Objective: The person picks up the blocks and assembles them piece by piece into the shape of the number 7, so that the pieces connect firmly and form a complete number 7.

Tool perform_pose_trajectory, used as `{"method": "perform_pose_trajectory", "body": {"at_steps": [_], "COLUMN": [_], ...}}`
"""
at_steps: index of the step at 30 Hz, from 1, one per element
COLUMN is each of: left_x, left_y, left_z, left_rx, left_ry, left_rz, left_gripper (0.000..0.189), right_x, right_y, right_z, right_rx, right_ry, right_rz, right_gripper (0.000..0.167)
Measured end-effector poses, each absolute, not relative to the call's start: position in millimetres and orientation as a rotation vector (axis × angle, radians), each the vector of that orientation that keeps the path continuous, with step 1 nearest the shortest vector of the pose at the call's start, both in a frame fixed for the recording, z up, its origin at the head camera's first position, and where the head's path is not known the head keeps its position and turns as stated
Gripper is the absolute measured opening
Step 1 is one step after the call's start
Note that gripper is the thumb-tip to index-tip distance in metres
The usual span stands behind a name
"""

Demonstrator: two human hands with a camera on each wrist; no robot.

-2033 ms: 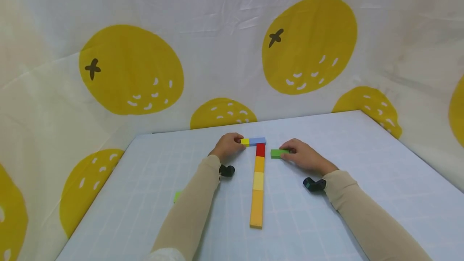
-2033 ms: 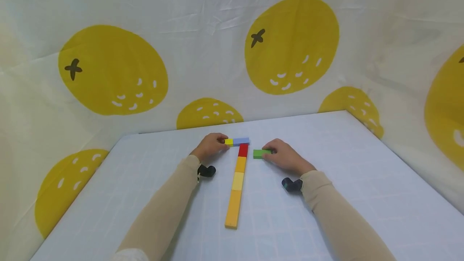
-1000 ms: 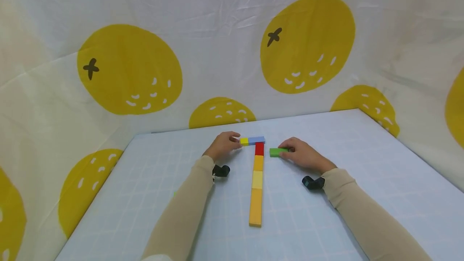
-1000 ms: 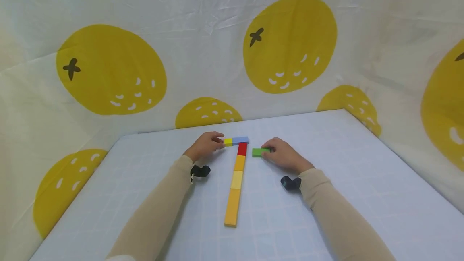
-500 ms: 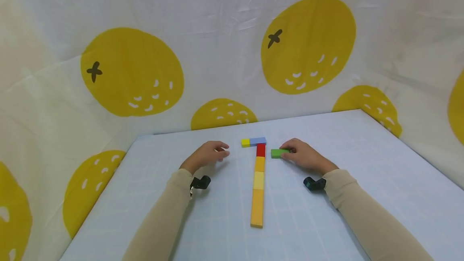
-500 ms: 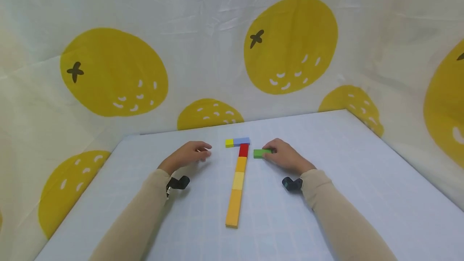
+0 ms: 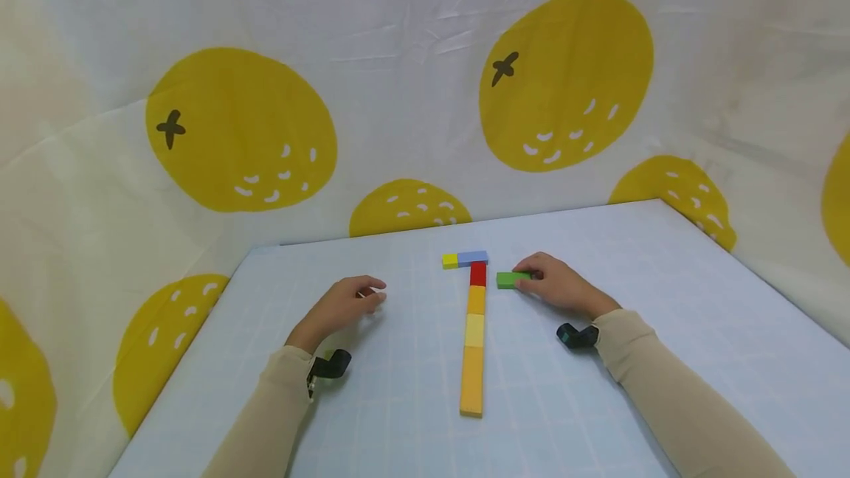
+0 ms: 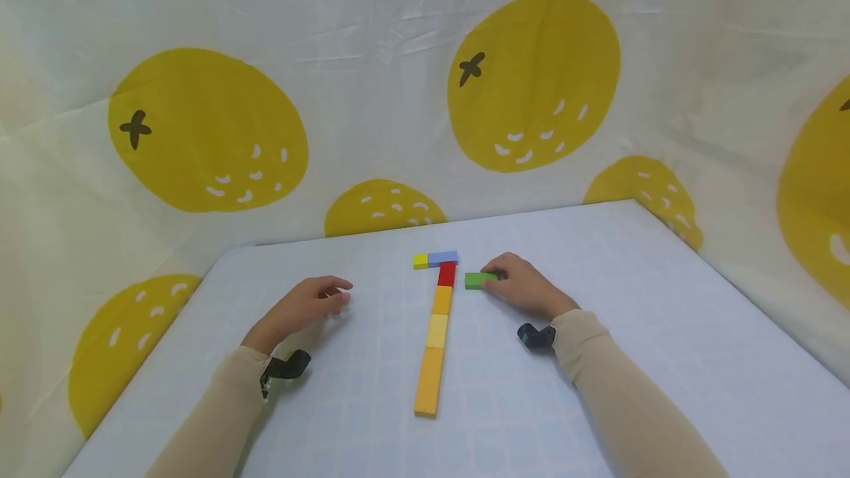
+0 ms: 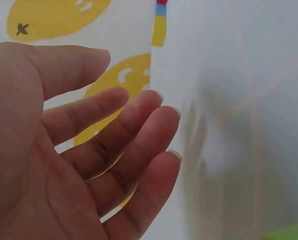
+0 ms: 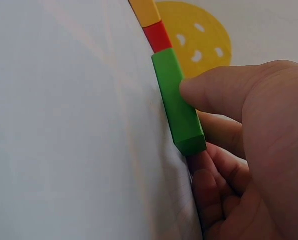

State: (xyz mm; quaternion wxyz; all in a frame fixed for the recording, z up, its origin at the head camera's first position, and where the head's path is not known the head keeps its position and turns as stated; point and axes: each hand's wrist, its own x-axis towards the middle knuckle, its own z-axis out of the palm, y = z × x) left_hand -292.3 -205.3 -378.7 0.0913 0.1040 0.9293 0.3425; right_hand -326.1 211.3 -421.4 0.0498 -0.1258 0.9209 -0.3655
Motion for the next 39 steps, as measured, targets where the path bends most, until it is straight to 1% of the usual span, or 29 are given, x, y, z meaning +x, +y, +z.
{"method": "perform_pose_trajectory", "body": {"at_steps": [9, 15, 20, 28, 35, 39], "left_x": [-281, -271, -265, -255, -237, -232], "left_y": [-222, -237, -249, -265, -275, -278], "left_z": [-384, -387, -388, -390, -398, -401], "left_rx": [0.326, 0.271, 0.299, 0.283, 0.248, 0.304], "left_ry": [2.823, 2.81, 2.806, 2.733, 2.603, 2.613], "left_rz": [1.076, 1.087, 1.131, 1.202, 1.306, 1.293], "left_gripper": [0.035, 0.034, 0.031, 0.034, 0.039, 0.039], "right_x": [-326, -325, -326, -327, -323, -324], "right_y": [211, 210, 210, 209, 209, 210], "right_z": [-420, -421, -418, -419, -422, -418], "right_rx": [-0.382, -0.391, -0.393, -0.405, -0.409, -0.399], "right_ry": [2.818, 2.824, 2.822, 2.814, 2.797, 2.798], "right_rz": [-1.093, -1.095, -1.102, -1.1, -1.105, -1.113], "right_gripper": [0.034, 0.032, 0.032, 0.033, 0.033, 0.033]}}
